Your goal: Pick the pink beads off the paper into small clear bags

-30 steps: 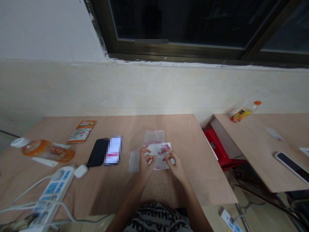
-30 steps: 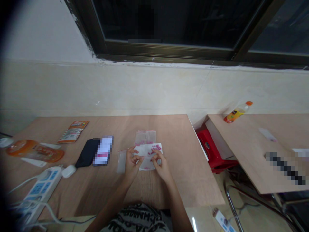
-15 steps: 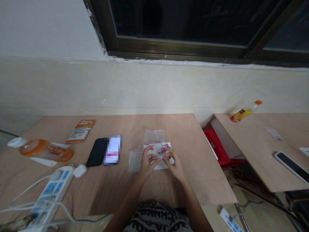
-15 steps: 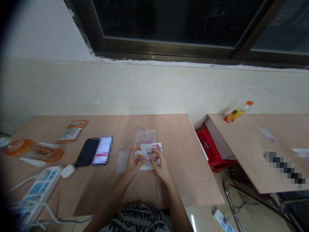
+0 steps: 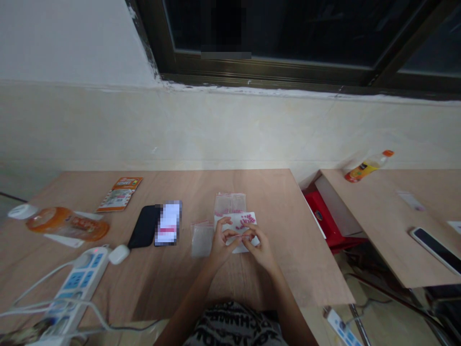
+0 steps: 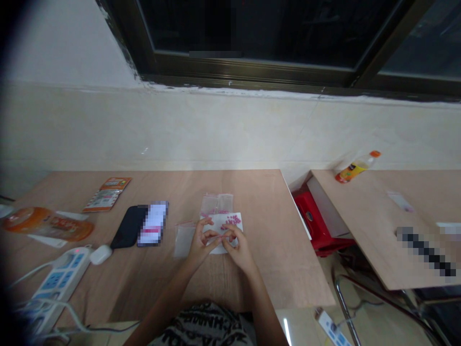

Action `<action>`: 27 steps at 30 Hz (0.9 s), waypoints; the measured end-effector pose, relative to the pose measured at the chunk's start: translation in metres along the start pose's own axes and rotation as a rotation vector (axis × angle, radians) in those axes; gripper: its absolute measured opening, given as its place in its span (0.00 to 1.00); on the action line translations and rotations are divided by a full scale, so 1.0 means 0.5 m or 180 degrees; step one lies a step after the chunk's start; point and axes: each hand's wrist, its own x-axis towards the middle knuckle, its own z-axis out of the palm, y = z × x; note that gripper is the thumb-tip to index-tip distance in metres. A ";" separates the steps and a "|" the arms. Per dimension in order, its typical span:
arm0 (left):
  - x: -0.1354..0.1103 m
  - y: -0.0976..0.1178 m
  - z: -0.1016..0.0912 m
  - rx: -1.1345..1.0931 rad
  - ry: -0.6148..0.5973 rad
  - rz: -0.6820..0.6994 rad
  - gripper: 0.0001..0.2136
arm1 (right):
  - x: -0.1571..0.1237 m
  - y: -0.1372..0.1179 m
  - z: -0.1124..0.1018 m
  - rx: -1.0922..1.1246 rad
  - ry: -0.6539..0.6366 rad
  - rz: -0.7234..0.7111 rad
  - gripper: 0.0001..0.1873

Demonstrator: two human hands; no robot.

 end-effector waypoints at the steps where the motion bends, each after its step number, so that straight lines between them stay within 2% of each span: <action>1: 0.000 0.001 0.000 -0.0007 -0.0025 -0.0028 0.28 | -0.001 -0.001 0.000 -0.0005 -0.0020 -0.0003 0.18; 7: 0.004 -0.004 -0.001 0.0164 -0.0025 -0.0008 0.27 | -0.008 0.000 0.005 -0.0070 0.0120 0.0126 0.15; 13: 0.007 0.008 -0.008 0.0199 -0.0115 0.0005 0.27 | -0.005 0.007 -0.003 -0.0085 0.0511 0.0192 0.16; 19: 0.020 0.026 -0.021 0.0307 0.0073 0.0204 0.24 | 0.005 0.022 -0.008 -0.0052 0.0362 0.0179 0.21; 24: 0.096 0.051 -0.050 0.0345 0.0787 0.0580 0.28 | 0.006 0.085 -0.015 -0.0188 0.0791 0.0386 0.20; 27: 0.169 0.056 -0.073 0.0500 0.0959 0.0569 0.30 | 0.001 0.118 -0.019 -0.0332 0.1089 0.0519 0.19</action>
